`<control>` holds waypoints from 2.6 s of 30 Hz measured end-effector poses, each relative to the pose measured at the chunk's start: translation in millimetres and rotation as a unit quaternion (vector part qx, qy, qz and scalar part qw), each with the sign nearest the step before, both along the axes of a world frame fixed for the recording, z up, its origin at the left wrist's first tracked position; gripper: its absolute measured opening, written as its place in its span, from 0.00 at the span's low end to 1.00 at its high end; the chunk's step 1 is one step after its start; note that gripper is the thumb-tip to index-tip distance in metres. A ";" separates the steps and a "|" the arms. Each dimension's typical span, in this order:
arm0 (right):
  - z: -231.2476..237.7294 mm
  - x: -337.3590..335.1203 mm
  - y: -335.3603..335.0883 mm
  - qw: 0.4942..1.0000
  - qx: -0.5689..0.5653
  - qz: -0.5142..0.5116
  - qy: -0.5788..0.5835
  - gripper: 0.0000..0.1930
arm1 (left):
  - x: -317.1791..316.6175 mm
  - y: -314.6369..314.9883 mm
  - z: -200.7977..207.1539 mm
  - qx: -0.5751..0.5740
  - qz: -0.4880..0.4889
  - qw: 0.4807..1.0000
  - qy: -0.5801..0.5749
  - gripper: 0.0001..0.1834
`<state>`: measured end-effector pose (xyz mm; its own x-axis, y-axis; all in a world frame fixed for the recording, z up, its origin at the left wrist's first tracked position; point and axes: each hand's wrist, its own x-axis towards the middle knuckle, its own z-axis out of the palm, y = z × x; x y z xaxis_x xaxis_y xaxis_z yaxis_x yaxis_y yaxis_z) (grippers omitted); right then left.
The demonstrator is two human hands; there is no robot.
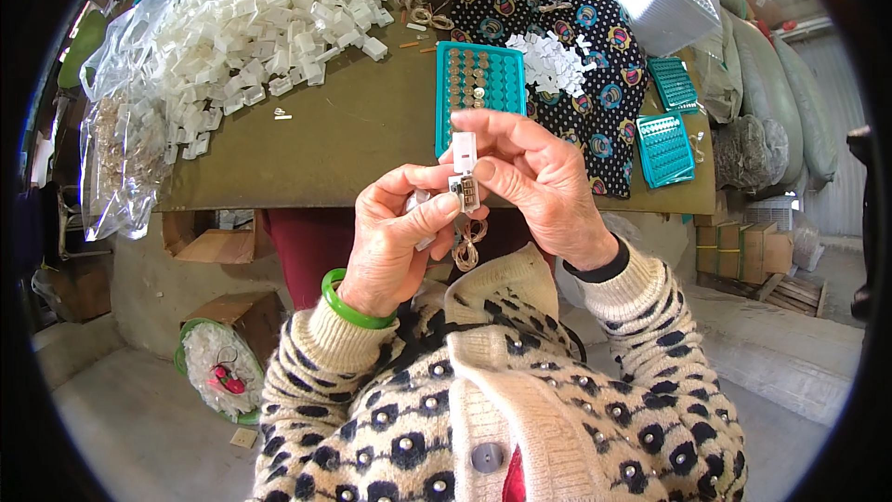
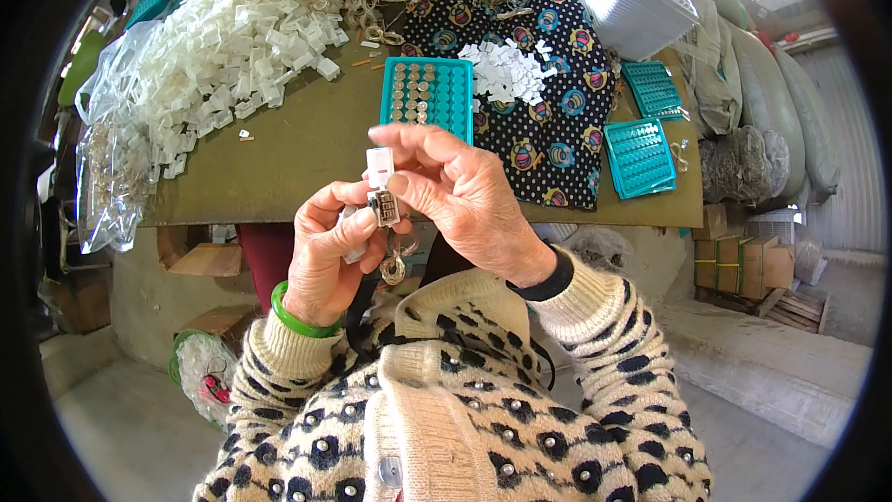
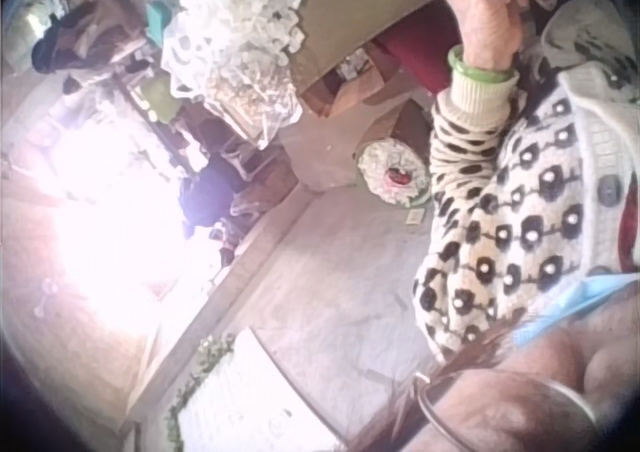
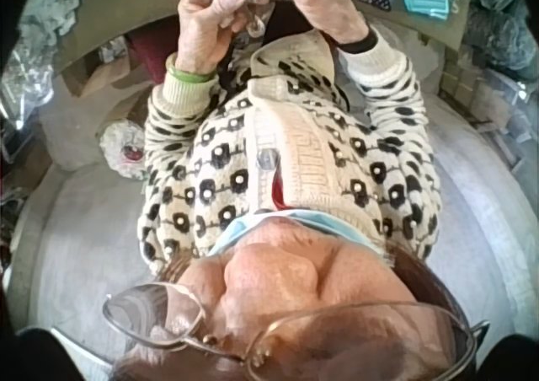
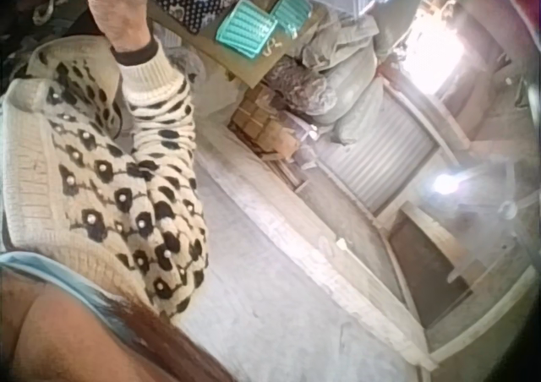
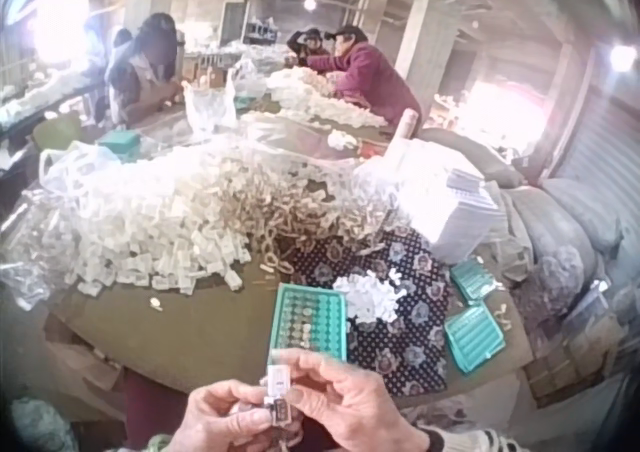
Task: The person repeatedly picks small metallic components from a teal tray and inserts them into white plastic housings. They handle each unit one at a time, aligning and seating the metal parts by hand, then placing the assembled units back on the table.
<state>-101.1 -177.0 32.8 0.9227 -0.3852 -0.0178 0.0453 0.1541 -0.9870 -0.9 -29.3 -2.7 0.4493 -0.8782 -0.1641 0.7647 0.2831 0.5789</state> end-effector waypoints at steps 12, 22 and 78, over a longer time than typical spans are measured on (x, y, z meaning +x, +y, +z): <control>7.2 -7.6 10.3 0.979 -0.175 -0.091 -0.047 0.07 | -1.3 6.1 0.0 0.009 -0.027 1.000 0.013 0.10; -3.1 2.4 13.6 0.846 -0.469 -0.122 -0.222 0.12 | -8.7 7.8 -2.5 -0.030 0.016 0.999 0.018 0.09; -47.9 -29.2 -90.9 0.761 -0.626 -0.167 0.040 0.04 | 4.0 -2.8 -27.9 -0.001 -0.064 0.991 0.115 0.09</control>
<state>-130.3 -267.9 -15.2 0.7849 -0.3584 0.5055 -0.1915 -0.9162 -0.3521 3.1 -32.1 -30.6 0.2857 -0.9259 -0.2472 0.9061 0.1770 0.3843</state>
